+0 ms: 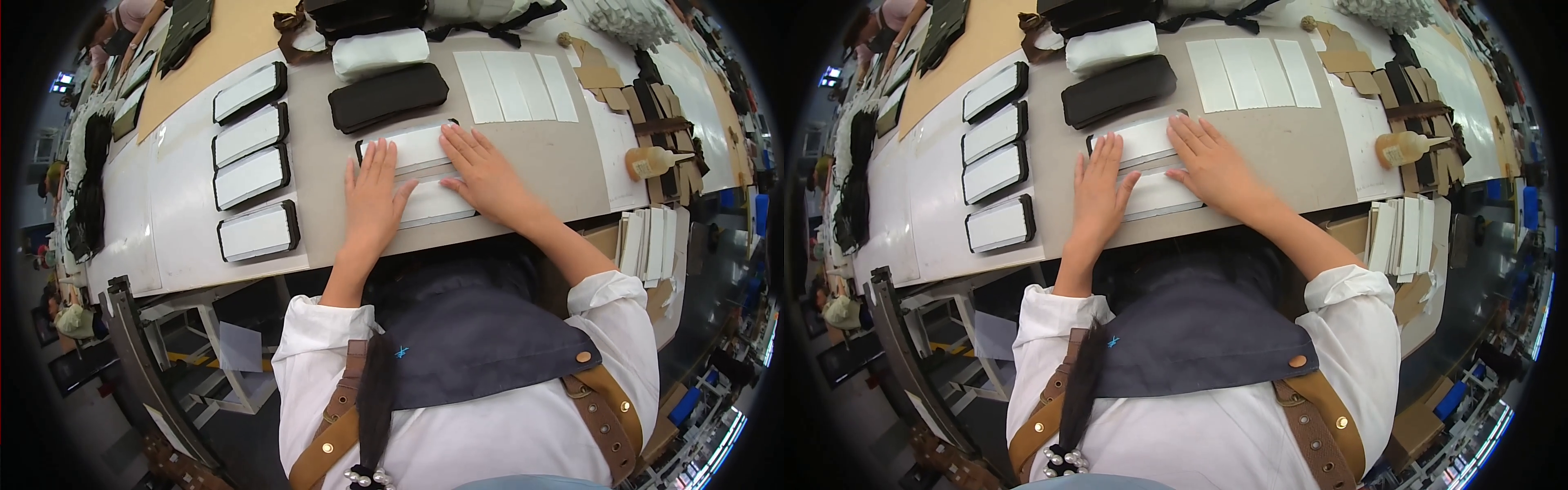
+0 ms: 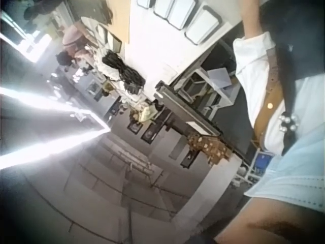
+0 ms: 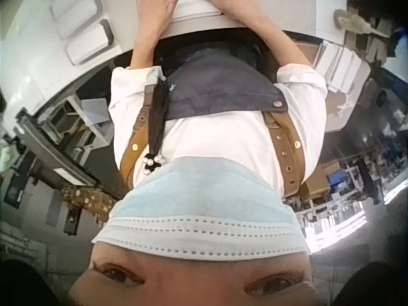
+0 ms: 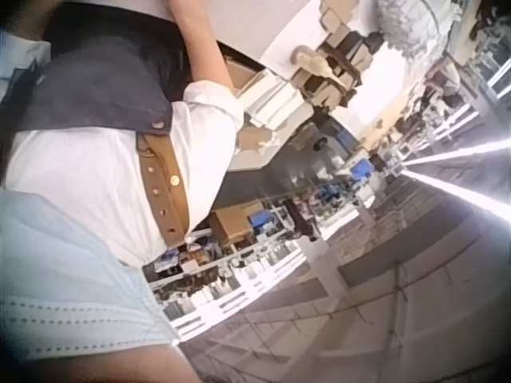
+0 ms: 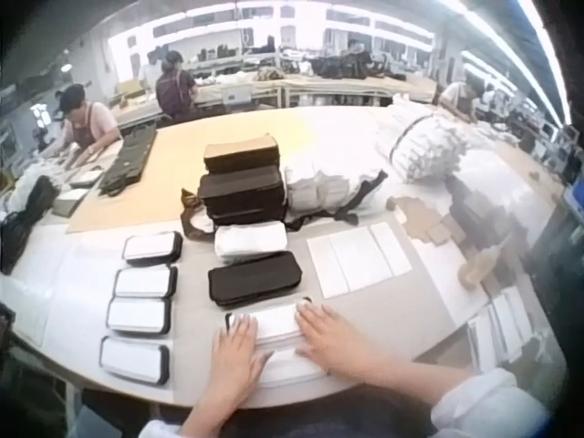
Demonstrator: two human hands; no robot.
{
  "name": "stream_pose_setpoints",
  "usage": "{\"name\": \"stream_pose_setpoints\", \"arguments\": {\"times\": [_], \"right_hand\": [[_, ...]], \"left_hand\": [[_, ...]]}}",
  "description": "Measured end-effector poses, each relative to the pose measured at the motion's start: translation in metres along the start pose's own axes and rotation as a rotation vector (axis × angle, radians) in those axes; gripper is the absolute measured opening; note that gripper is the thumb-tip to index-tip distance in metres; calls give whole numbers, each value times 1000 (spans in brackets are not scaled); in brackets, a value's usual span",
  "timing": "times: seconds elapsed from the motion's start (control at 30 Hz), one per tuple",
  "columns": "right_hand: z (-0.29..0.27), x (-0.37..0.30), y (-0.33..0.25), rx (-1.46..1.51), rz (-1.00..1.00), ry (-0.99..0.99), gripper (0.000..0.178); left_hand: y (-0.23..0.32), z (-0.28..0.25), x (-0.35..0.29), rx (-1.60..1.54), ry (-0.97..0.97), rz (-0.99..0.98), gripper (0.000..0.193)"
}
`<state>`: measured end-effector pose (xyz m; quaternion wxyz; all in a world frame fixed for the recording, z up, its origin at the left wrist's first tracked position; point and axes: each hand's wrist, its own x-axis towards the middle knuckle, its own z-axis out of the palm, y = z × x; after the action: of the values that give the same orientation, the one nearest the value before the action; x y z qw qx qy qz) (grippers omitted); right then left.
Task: Applying glue and lining material to leather pieces during production.
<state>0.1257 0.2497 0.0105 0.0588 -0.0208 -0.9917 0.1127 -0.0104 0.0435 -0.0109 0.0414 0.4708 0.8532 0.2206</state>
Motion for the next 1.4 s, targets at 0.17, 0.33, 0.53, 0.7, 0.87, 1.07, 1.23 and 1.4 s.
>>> {"name": "stream_pose_setpoints", "arguments": {"times": [0.17, 0.33, 0.53, 0.7, 0.87, 1.07, 1.23, 1.4], "right_hand": [[12, 24, -27, 69, -98, -7, 94], [6, 20, -21, 118, -133, -93, 105], [-8, 8, 3, 81, -49, -126, 104], [-11, 13, 28, 1081, 187, 61, 57], [-8, 35, 33, 396, 12, 339, 36], [-5, 74, 37, 161, 85, 154, 14], [-18, 74, 35, 360, 91, 106, 13], [-59, 76, 26, 576, 68, 9, 12]], "left_hand": [[2, 2, 0, 117, -8, 37, 88], [-4, -9, -6, 140, -78, 5, 92], [-8, -10, -12, 201, -12, -25, 87], [-24, -15, -23, -175, 145, -134, 74], [-3, -27, -36, -19, 273, -314, 40], [-4, -27, -29, -105, 332, -213, 17], [6, -41, -31, -813, 263, -451, 29], [-17, -83, -57, -750, 311, -315, 45]]}}
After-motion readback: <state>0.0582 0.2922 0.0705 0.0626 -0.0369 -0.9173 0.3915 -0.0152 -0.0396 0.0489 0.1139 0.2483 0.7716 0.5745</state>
